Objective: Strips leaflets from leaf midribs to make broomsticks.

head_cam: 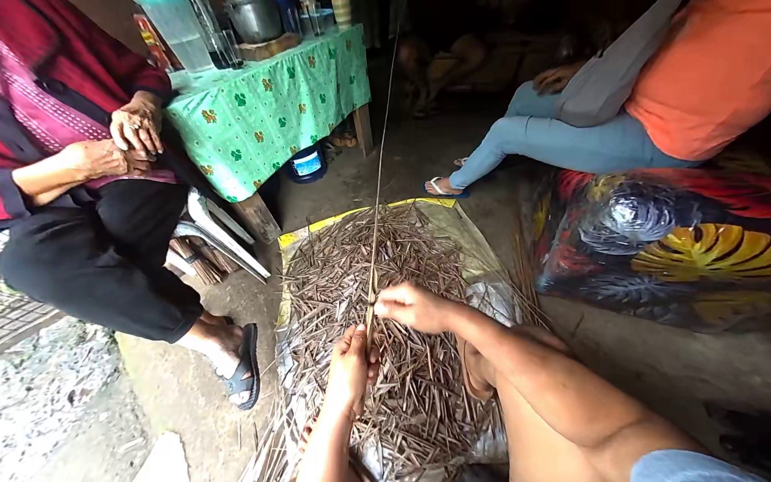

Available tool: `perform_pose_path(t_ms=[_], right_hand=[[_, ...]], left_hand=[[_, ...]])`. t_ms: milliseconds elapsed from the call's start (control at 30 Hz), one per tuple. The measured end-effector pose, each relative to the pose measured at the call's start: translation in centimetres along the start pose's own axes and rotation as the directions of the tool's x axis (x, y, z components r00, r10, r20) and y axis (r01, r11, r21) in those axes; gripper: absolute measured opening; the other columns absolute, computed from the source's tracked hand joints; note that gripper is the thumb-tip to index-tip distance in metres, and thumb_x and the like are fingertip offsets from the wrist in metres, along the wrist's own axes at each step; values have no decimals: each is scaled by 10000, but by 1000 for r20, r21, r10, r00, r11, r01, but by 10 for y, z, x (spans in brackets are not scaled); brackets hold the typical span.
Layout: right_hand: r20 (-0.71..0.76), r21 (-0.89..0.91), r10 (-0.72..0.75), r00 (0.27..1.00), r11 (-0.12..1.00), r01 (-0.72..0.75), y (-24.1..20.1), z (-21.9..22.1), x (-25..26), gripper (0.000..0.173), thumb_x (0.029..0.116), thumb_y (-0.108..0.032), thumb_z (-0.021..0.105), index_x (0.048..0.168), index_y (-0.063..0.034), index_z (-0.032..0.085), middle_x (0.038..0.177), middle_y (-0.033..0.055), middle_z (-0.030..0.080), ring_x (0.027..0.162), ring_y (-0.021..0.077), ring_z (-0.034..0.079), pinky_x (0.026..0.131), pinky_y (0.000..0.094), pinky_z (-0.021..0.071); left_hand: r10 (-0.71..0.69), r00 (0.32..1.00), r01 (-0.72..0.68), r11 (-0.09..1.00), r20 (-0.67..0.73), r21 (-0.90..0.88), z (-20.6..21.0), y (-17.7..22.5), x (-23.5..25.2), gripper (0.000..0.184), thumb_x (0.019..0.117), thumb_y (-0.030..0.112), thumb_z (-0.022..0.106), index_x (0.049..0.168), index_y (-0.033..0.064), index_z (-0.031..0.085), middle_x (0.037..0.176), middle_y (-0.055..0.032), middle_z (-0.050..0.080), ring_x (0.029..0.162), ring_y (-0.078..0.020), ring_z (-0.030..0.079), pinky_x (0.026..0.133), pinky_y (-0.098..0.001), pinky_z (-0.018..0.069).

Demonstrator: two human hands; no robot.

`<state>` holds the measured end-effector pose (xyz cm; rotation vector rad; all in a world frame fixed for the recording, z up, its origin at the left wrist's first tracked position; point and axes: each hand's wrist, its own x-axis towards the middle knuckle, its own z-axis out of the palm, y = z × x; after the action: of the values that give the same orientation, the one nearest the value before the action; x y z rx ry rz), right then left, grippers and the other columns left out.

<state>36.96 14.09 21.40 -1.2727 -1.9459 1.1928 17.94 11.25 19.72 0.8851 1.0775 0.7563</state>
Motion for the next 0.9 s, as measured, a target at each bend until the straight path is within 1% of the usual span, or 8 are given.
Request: perform_pose_path(t_ms=[33,100,200,433,500,667,767,900], right_hand=[[59,-83,-54,997,995,59,-3,6,-2,364,1083,-254,471,920,19,648,745,57,541,671,118,498,665,318,428],[108,-218,-128,986,964,149,-5,17,-5,377,1081,-282,467,882,-1,620,719,91,545,669,194,537,644,396,431],[74,-348,-155,985,922,171,2,16,-4,392,1079,-312,459,915,5,622,715,123,573,679,264,590,648,466,462],[39,-396,-242,970,887,237,16,11,0,396,1071,-315,463,896,4,618,687,123,569,648,266,592,616,458,460],[1,-415,-252,968,880,230,17,7,1,396,1070,-313,468,908,11,629,697,132,589,657,275,613,622,468,481],[-14,-427,-190,982,889,166,17,10,5,420,1076,-332,452,906,14,619,710,141,587,677,289,612,640,481,474],[-29,-417,-249,968,883,215,24,8,10,426,1074,-327,456,872,14,611,683,134,570,646,276,596,617,466,463],[-70,-476,-322,944,842,253,30,3,13,416,1069,-333,463,905,4,643,716,137,611,668,279,629,628,472,491]], left_hand=[[6,1000,-7,1000,-10,-20,1,1,1,358,1144,187,260,974,37,537,565,27,463,400,-20,390,379,-150,337],[25,999,-26,998,-24,-59,2,2,3,338,1139,163,263,926,65,506,546,30,464,392,-20,386,374,-151,326],[47,999,-47,998,-13,-49,5,2,1,340,1133,147,237,913,77,487,544,41,433,388,-12,352,370,-147,304],[151,987,-149,988,-61,24,5,-3,4,319,1128,142,249,919,77,481,523,56,378,387,-22,324,376,-168,292],[155,986,-154,988,-66,22,5,0,1,310,1133,151,249,939,73,478,530,60,377,388,-18,319,375,-161,284],[113,993,-112,993,-34,22,5,-3,2,284,1137,162,249,960,80,455,541,56,371,396,-19,322,376,-163,285],[93,996,-93,996,-14,-9,5,-1,-2,299,1137,165,237,970,73,467,528,62,359,387,-11,313,369,-154,279],[31,998,-26,995,49,-101,1,6,-7,358,1139,200,184,1036,60,497,528,71,360,377,5,306,356,-139,278]])
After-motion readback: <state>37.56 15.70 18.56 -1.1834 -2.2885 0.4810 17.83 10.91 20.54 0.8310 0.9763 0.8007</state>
